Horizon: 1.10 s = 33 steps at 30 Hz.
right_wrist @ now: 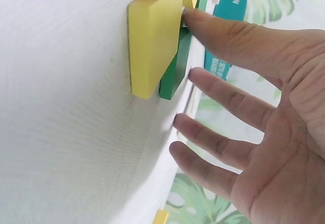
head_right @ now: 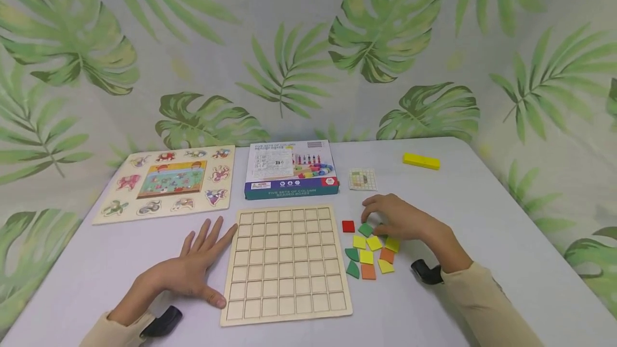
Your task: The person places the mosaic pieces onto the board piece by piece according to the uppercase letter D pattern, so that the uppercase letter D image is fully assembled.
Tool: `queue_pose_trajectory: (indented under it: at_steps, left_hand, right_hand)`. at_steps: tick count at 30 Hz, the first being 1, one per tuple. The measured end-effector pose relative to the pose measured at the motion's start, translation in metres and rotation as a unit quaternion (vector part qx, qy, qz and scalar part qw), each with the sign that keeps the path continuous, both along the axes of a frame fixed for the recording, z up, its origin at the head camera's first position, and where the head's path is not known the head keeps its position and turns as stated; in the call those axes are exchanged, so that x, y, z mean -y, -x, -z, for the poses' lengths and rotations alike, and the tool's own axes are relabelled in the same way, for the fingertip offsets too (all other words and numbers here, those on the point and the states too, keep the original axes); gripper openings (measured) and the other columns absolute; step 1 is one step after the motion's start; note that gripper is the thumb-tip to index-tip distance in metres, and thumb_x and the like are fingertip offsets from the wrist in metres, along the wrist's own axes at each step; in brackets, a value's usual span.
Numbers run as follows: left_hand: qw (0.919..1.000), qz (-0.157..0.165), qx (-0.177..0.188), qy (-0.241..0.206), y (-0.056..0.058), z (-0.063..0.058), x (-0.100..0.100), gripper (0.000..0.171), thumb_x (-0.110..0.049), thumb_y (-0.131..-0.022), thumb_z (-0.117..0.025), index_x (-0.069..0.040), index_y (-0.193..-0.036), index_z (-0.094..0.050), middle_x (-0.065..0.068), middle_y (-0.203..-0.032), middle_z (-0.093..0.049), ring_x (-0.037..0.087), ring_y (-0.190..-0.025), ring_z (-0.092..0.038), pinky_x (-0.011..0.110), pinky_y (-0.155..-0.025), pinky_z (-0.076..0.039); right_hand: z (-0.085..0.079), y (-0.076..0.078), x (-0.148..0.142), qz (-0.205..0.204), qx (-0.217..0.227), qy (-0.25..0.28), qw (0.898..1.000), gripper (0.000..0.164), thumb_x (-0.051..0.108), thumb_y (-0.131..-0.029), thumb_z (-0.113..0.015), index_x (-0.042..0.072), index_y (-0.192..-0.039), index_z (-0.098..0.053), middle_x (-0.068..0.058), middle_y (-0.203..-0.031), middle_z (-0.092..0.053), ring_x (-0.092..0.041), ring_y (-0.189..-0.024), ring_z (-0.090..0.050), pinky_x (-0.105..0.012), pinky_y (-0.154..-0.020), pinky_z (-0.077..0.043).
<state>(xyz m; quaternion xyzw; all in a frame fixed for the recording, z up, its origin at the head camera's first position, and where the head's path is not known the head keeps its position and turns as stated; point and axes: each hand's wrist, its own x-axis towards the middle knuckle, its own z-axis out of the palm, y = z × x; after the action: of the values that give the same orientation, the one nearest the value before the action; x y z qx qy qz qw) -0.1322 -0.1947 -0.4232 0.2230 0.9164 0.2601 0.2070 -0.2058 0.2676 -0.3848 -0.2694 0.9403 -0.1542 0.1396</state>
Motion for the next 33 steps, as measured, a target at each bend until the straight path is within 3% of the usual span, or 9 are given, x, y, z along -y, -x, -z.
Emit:
queue_pose_trajectory:
  at_steps: [3, 8, 12, 17, 24, 29, 33]
  left_hand:
    - [1.0000, 0.002, -0.003, -0.003, 0.000, -0.001, 0.000, 0.147, -0.076, -0.052, -0.082, -0.023, -0.163, 0.000, 0.025, -0.164, 0.019, 0.047, -0.147, 0.030, 0.070, -0.110, 0.021]
    - [0.9994, -0.005, -0.004, 0.035, 0.001, -0.007, -0.003, 0.147, -0.070, -0.055, -0.086, -0.020, -0.163, 0.001, 0.023, -0.165, 0.020, 0.046, -0.148, 0.028, 0.070, -0.112, 0.018]
    - [0.9995, -0.006, -0.006, 0.030, 0.001, -0.010, -0.006, 0.147, -0.064, -0.056, -0.089, -0.018, -0.163, 0.000, 0.025, -0.164, 0.018, 0.048, -0.148, 0.026, 0.071, -0.112, 0.016]
    - [0.9996, 0.004, -0.013, 0.025, 0.004, -0.006, -0.003, 0.148, -0.072, -0.053, -0.085, -0.019, -0.163, -0.001, 0.024, -0.165, 0.018, 0.046, -0.148, 0.028, 0.069, -0.112, 0.018]
    - [0.9996, 0.000, -0.011, 0.025, 0.005, -0.009, -0.003, 0.147, -0.064, -0.056, -0.089, -0.016, -0.163, -0.001, 0.025, -0.164, 0.018, 0.047, -0.148, 0.027, 0.070, -0.112, 0.017]
    - [0.9997, -0.003, -0.009, 0.024, 0.002, -0.006, -0.003, 0.147, -0.063, -0.056, -0.090, -0.017, -0.163, -0.001, 0.024, -0.165, 0.018, 0.046, -0.148, 0.027, 0.070, -0.112, 0.018]
    - [0.9997, -0.005, -0.012, 0.022, 0.001, -0.005, -0.003, 0.146, -0.061, -0.056, -0.091, -0.016, -0.163, -0.002, 0.025, -0.165, 0.017, 0.048, -0.148, 0.026, 0.071, -0.112, 0.017]
  right_hand:
    - [0.000, 0.001, 0.002, 0.006, -0.002, -0.006, 1.000, 0.021, 0.022, -0.084, -0.082, 0.028, -0.102, -0.073, -0.017, -0.141, -0.058, -0.045, -0.132, -0.047, -0.064, -0.107, -0.038]
    - [0.000, 0.004, 0.002, 0.005, -0.007, -0.012, 1.000, 0.018, 0.026, -0.085, -0.080, 0.027, -0.102, -0.073, -0.015, -0.141, -0.058, -0.043, -0.132, -0.048, -0.063, -0.108, -0.038]
    - [0.000, 0.006, 0.000, 0.013, -0.002, -0.005, 1.000, 0.017, 0.029, -0.087, -0.079, 0.025, -0.102, -0.074, -0.015, -0.142, -0.057, -0.043, -0.132, -0.047, -0.064, -0.108, -0.037]
    - [0.000, 0.010, 0.001, 0.016, -0.002, 0.003, 1.000, 0.017, 0.030, -0.088, -0.077, 0.022, -0.103, -0.073, -0.017, -0.142, -0.056, -0.044, -0.133, -0.046, -0.064, -0.109, -0.036]
    - [-0.009, 0.018, 0.019, -0.031, -0.022, 0.040, 0.998, 0.016, 0.028, -0.093, -0.072, 0.017, -0.104, -0.071, -0.017, -0.138, -0.060, -0.043, -0.132, -0.050, -0.063, -0.109, -0.037]
    - [-0.011, 0.022, 0.035, -0.039, -0.014, 0.051, 0.998, 0.021, 0.026, -0.093, -0.072, 0.013, -0.109, -0.070, -0.003, -0.114, -0.070, -0.026, -0.110, -0.063, -0.052, -0.099, -0.050]
    - [-0.010, 0.026, 0.049, -0.038, -0.004, 0.041, 0.998, 0.020, 0.025, -0.093, -0.072, 0.012, -0.109, -0.070, 0.008, -0.088, -0.066, -0.011, -0.083, -0.059, -0.034, -0.081, -0.053]
